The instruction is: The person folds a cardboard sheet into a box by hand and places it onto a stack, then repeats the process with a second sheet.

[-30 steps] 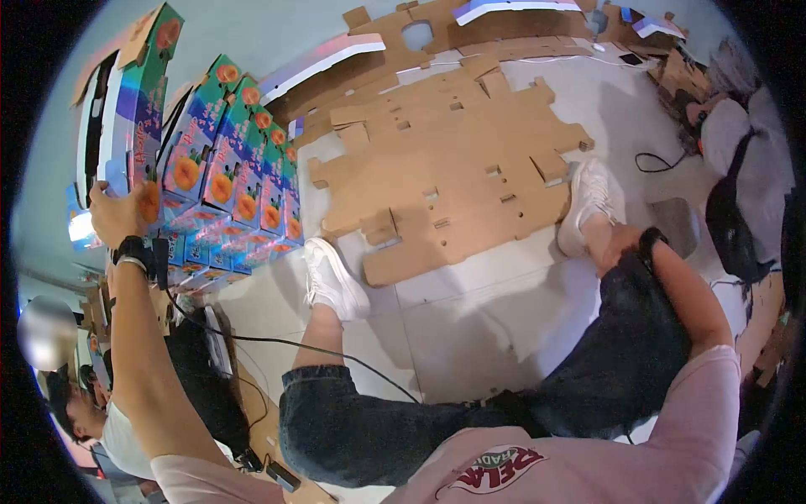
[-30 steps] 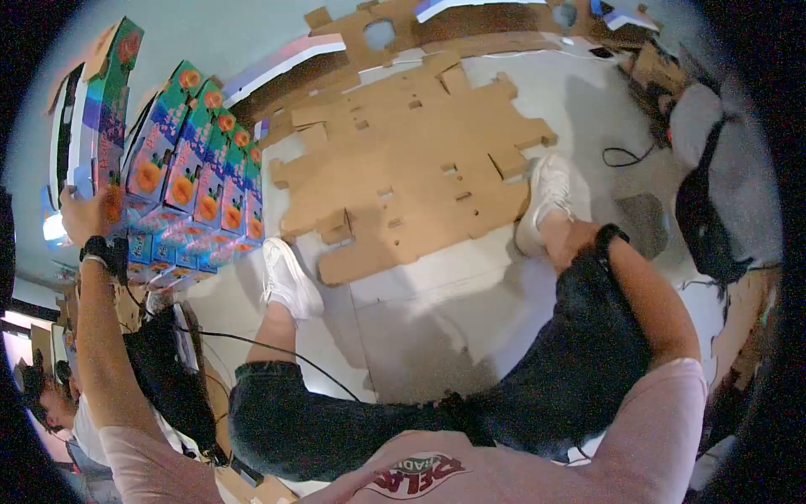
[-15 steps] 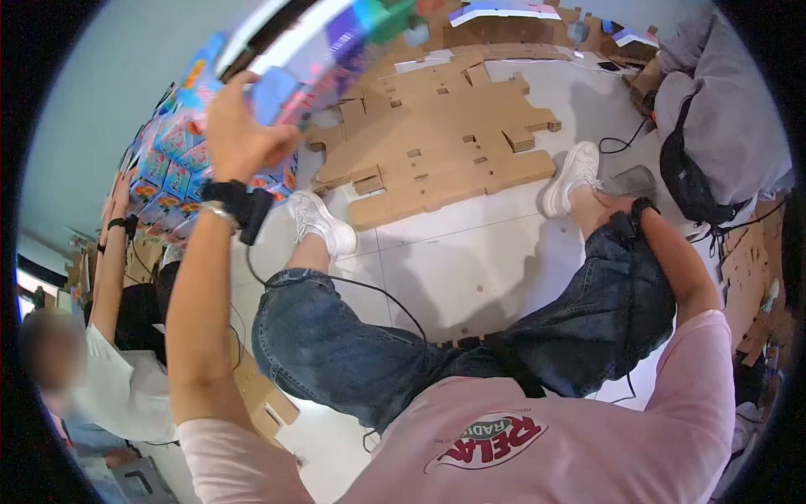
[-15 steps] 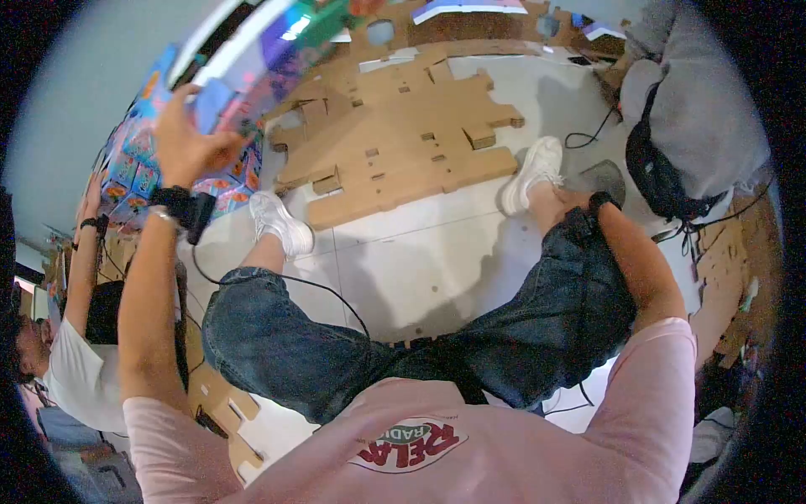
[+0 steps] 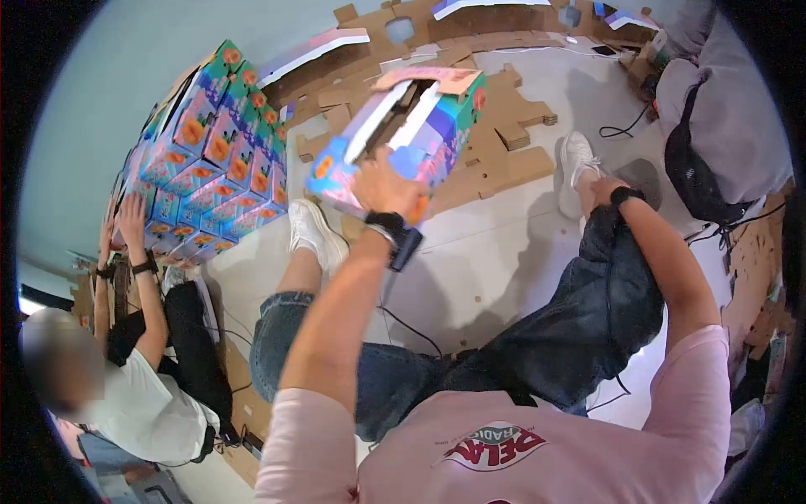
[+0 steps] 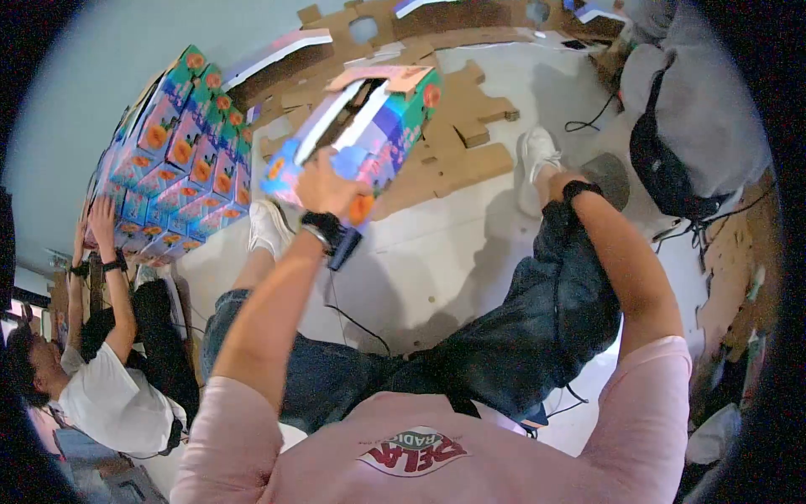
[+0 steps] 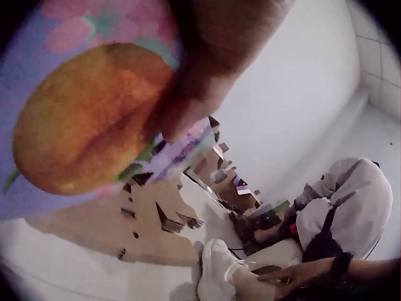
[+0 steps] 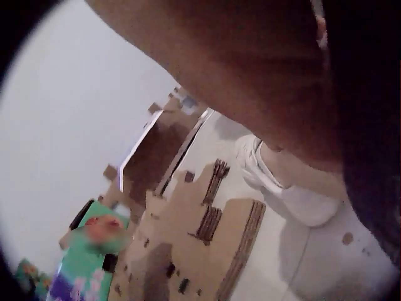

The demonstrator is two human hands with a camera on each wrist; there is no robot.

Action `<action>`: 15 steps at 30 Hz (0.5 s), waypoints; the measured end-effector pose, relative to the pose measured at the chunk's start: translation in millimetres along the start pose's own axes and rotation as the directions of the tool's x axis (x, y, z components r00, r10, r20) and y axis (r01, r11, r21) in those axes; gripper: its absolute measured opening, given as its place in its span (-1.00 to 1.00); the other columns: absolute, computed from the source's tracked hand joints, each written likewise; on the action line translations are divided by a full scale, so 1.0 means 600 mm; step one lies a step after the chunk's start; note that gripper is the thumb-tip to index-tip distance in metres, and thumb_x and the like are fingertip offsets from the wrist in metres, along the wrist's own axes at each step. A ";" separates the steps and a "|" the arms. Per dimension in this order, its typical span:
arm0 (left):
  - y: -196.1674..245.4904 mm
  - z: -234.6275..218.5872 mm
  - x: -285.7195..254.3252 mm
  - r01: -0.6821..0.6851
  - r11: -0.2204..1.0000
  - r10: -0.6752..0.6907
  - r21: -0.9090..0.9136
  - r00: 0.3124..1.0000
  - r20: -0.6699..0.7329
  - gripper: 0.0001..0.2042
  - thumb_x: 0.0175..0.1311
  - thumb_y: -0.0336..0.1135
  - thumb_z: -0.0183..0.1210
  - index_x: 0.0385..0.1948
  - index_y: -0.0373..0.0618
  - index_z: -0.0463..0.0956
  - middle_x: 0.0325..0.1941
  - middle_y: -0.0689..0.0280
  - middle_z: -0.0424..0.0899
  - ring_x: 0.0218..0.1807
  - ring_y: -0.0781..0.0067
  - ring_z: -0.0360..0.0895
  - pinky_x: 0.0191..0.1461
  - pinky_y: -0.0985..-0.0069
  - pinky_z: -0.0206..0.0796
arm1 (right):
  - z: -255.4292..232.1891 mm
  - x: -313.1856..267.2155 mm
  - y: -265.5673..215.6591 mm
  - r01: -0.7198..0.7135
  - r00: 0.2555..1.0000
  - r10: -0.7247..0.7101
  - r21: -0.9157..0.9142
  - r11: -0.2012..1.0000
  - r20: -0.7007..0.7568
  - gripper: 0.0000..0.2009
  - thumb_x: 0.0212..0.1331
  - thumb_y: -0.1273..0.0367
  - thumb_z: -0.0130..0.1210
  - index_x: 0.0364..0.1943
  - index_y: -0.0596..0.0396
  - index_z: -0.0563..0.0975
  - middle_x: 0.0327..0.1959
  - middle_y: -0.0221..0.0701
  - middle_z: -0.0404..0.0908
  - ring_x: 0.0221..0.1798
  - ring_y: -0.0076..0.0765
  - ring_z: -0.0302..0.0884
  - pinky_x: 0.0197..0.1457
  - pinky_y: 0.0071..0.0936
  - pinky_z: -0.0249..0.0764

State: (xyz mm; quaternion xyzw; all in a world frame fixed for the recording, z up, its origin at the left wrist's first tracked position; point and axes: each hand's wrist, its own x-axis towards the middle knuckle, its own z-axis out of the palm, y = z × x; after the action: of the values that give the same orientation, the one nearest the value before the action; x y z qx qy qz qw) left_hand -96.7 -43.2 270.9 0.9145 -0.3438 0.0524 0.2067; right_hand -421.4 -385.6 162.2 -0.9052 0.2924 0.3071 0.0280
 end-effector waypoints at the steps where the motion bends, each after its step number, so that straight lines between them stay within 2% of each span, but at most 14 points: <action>1: 0.014 0.033 -0.010 0.074 0.997 -0.074 0.004 0.997 -0.012 -0.11 -0.54 0.01 0.49 0.08 -0.01 0.39 -0.13 0.00 0.57 -0.07 -0.06 0.52 -0.02 0.14 0.40 | -0.031 -0.014 -0.039 -0.126 0.990 0.127 -0.018 0.992 0.062 -0.41 0.01 0.14 0.17 0.20 -0.03 0.43 0.16 -0.10 0.48 0.18 -0.04 0.47 0.23 -0.16 0.37; 2: 0.025 0.057 -0.015 0.159 0.987 -0.158 -0.009 0.982 0.108 -0.09 -0.51 0.05 0.49 0.11 -0.04 0.35 -0.08 -0.03 0.56 0.00 -0.07 0.50 0.03 0.15 0.39 | -0.060 -0.028 -0.077 -0.249 0.960 0.253 -0.047 0.967 0.121 -0.39 -0.05 0.18 0.22 0.20 -0.04 0.43 0.15 -0.10 0.49 0.16 -0.05 0.49 0.19 -0.15 0.41; 3: 0.023 0.106 -0.026 0.189 0.982 -0.184 -0.019 0.971 0.155 -0.10 -0.46 0.07 0.47 0.11 -0.08 0.35 -0.06 -0.03 0.55 0.04 -0.06 0.49 0.07 0.15 0.37 | -0.086 -0.054 -0.125 -0.156 0.987 0.157 0.044 0.987 -0.029 -0.37 -0.09 0.20 0.26 0.19 -0.02 0.43 0.13 -0.09 0.50 0.14 -0.03 0.49 0.17 -0.15 0.42; 4: 0.017 0.150 -0.036 0.225 0.974 -0.214 -0.028 0.954 0.212 -0.12 -0.41 0.08 0.46 0.10 -0.11 0.35 -0.03 -0.03 0.55 0.08 -0.06 0.47 0.11 0.16 0.35 | -0.102 -0.067 -0.157 -0.049 0.982 0.069 0.116 0.992 -0.177 -0.35 -0.14 0.22 0.30 0.18 -0.01 0.44 0.11 -0.08 0.51 0.12 0.00 0.50 0.15 -0.14 0.44; 6: 0.024 0.193 -0.051 0.320 0.946 -0.319 0.054 0.886 0.337 -0.21 -0.31 0.10 0.43 0.04 -0.10 0.37 -0.03 0.13 0.53 0.15 0.05 0.41 0.16 0.12 0.28 | -0.075 -0.003 -0.168 0.237 0.971 -0.213 0.359 0.903 -0.104 -0.23 -0.13 0.14 0.31 0.27 0.04 0.33 0.11 -0.03 0.44 0.13 0.14 0.42 0.23 -0.16 0.33; 7: 0.027 0.189 -0.054 0.351 0.935 -0.347 0.053 0.869 0.353 -0.20 -0.25 0.11 0.40 0.10 -0.10 0.35 0.01 0.15 0.52 0.13 0.08 0.41 0.17 0.10 0.20 | -0.072 0.011 -0.185 0.235 0.972 -0.218 0.366 0.901 -0.088 -0.23 -0.13 0.14 0.31 0.27 0.04 0.33 0.11 -0.03 0.44 0.13 0.14 0.42 0.23 -0.16 0.33; 8: 0.027 0.192 -0.058 0.355 0.933 -0.352 0.062 0.862 0.365 -0.20 -0.25 0.11 0.40 0.10 -0.10 0.35 0.01 0.15 0.52 0.13 0.08 0.41 0.17 0.10 0.20 | -0.069 0.026 -0.207 0.308 0.951 -0.289 0.355 0.883 -0.107 -0.26 -0.15 0.16 0.32 0.22 0.05 0.37 0.07 -0.05 0.48 0.11 0.12 0.45 0.18 -0.16 0.38; 9: 0.024 0.196 -0.063 0.290 0.957 -0.285 0.030 0.907 0.310 -0.17 -0.23 0.14 0.38 0.13 -0.15 0.34 0.03 0.10 0.53 0.12 0.04 0.41 0.16 0.10 0.22 | -0.070 0.037 -0.231 0.381 0.925 -0.359 0.344 0.858 -0.127 -0.29 -0.18 0.17 0.33 0.18 0.05 0.41 0.04 -0.07 0.53 0.08 0.10 0.49 0.14 -0.16 0.43; 11: 0.009 0.206 -0.075 0.177 0.984 -0.171 -0.010 0.962 0.211 -0.16 -0.19 0.20 0.34 0.13 -0.20 0.35 0.04 0.05 0.55 0.05 -0.01 0.43 0.09 0.08 0.23 | -0.087 0.055 -0.265 0.436 0.899 -0.420 0.344 0.832 -0.126 -0.29 -0.17 0.16 0.32 0.19 0.05 0.40 0.04 -0.06 0.53 0.10 0.10 0.47 0.16 -0.17 0.40; 12: 0.002 0.210 -0.077 0.180 0.984 -0.176 0.002 0.960 0.218 -0.16 -0.19 0.20 0.34 0.13 -0.20 0.35 0.04 0.05 0.55 0.05 -0.01 0.43 0.09 0.08 0.23 | -0.096 0.068 -0.278 0.491 0.870 -0.472 0.330 0.806 -0.141 -0.28 -0.16 0.15 0.31 0.20 0.06 0.38 0.03 -0.04 0.53 0.12 0.10 0.46 0.19 -0.18 0.38; 13: -0.005 0.212 -0.079 0.158 0.987 -0.152 -0.003 0.957 0.246 -0.16 -0.20 0.20 0.35 0.12 -0.19 0.36 0.01 0.06 0.56 0.04 -0.02 0.43 0.09 0.07 0.23 | -0.098 0.089 -0.291 0.445 0.888 -0.448 0.434 0.783 -0.103 -0.25 -0.19 0.11 0.33 0.20 0.06 0.37 0.06 -0.02 0.51 0.16 0.07 0.43 0.24 -0.23 0.34; 14: -0.012 0.214 -0.078 0.133 0.991 -0.126 -0.009 0.954 0.273 -0.17 -0.21 0.20 0.36 0.11 -0.19 0.37 -0.01 0.06 0.58 0.03 -0.02 0.44 0.08 0.06 0.23 | -0.090 0.106 -0.299 0.448 0.886 -0.453 0.445 0.776 -0.101 -0.25 -0.19 0.11 0.33 0.20 0.06 0.37 0.06 -0.02 0.51 0.16 0.07 0.43 0.24 -0.23 0.34; 15: -0.017 0.215 -0.074 0.131 0.991 -0.126 0.002 0.952 0.280 -0.17 -0.21 0.20 0.36 0.11 -0.19 0.37 -0.01 0.06 0.58 0.03 -0.02 0.44 0.08 0.06 0.23 | -0.078 0.122 -0.306 0.482 0.863 -0.469 0.585 0.652 -0.188 -0.22 -0.21 0.10 0.35 0.20 0.08 0.36 0.07 0.00 0.50 0.16 0.04 0.44 0.23 -0.26 0.35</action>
State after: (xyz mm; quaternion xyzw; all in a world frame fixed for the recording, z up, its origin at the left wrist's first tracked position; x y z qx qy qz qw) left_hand -129.5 -62.4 139.6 0.9315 -0.3096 -0.0935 0.1668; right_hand -249.2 -281.9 134.5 -0.8931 0.1287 0.1681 0.3968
